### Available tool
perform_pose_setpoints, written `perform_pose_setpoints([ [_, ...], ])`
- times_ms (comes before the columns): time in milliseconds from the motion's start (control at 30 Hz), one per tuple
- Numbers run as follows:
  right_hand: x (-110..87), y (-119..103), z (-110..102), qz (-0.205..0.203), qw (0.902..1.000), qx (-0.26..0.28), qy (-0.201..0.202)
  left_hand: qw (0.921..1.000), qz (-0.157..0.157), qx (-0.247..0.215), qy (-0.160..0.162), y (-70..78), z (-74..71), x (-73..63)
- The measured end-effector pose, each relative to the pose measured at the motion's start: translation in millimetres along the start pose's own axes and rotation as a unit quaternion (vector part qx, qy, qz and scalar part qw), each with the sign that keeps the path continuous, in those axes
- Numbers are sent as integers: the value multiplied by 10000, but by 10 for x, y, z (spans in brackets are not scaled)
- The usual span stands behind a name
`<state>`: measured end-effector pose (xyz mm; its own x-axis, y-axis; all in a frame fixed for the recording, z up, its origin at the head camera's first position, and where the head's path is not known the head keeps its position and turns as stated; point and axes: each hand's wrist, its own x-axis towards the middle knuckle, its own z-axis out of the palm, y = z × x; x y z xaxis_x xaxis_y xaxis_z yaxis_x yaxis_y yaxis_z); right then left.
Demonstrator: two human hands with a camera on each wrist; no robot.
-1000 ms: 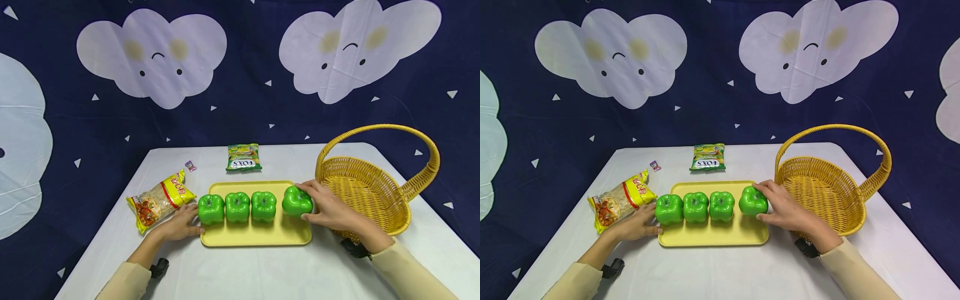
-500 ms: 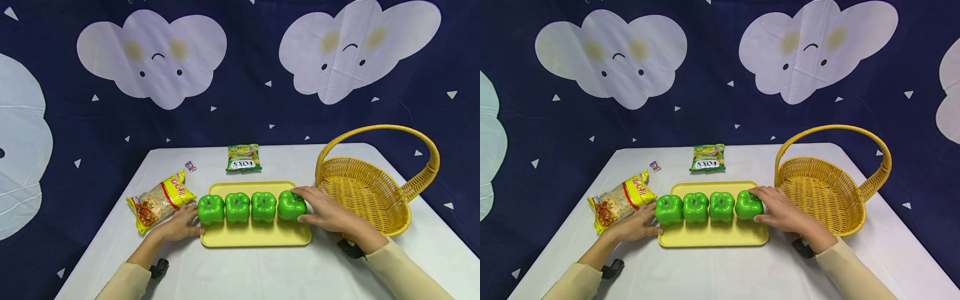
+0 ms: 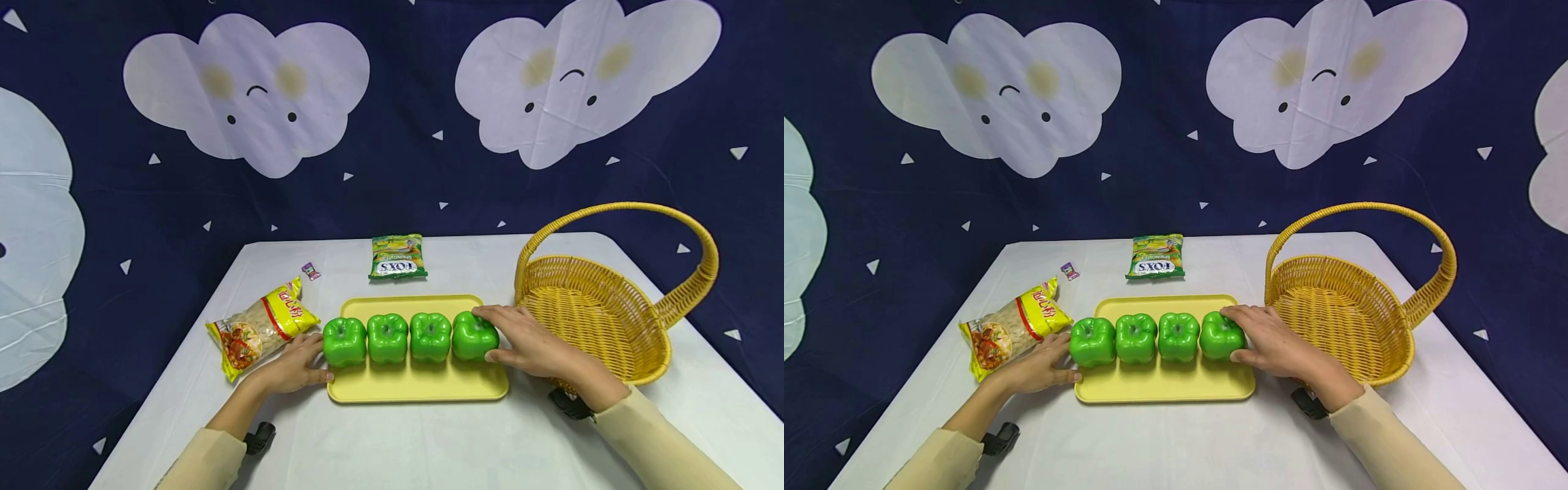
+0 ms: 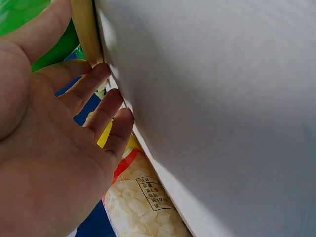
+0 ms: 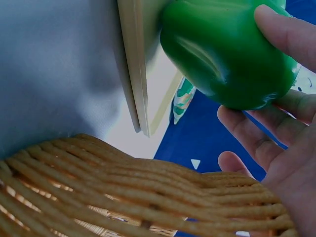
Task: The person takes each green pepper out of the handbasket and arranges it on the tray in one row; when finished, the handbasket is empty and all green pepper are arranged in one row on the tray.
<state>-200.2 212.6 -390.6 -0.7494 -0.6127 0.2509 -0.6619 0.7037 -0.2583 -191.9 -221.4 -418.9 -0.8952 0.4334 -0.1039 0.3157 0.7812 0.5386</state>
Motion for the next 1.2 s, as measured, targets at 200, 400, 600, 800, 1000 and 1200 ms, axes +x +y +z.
perform_pose_setpoints([
  [200, 16, -11, 3, 58, 10000, 1, -80, 10000, -15, 2, -2, -3, -1, 0],
  [400, 17, -11, 6, 141, 9998, 43, -94, 10000, -63, -14, -3, -17, 9, 11],
  [600, 11, -10, 7, 184, 9998, 59, -38, 10000, -7, -7, 1, -8, 5, 3],
  [800, 1, -3, 14, 218, 9997, 71, 30, 10000, -20, -2, -17, -9, 12, 12],
  [1000, -15, -15, -4, 212, 9996, 99, 143, 9999, -97, -68, -78, -15, 13, 17],
  [1200, -34, -18, -52, 166, 9988, 193, 408, 9999, -124, -96, -51, -26, 15, 9],
])
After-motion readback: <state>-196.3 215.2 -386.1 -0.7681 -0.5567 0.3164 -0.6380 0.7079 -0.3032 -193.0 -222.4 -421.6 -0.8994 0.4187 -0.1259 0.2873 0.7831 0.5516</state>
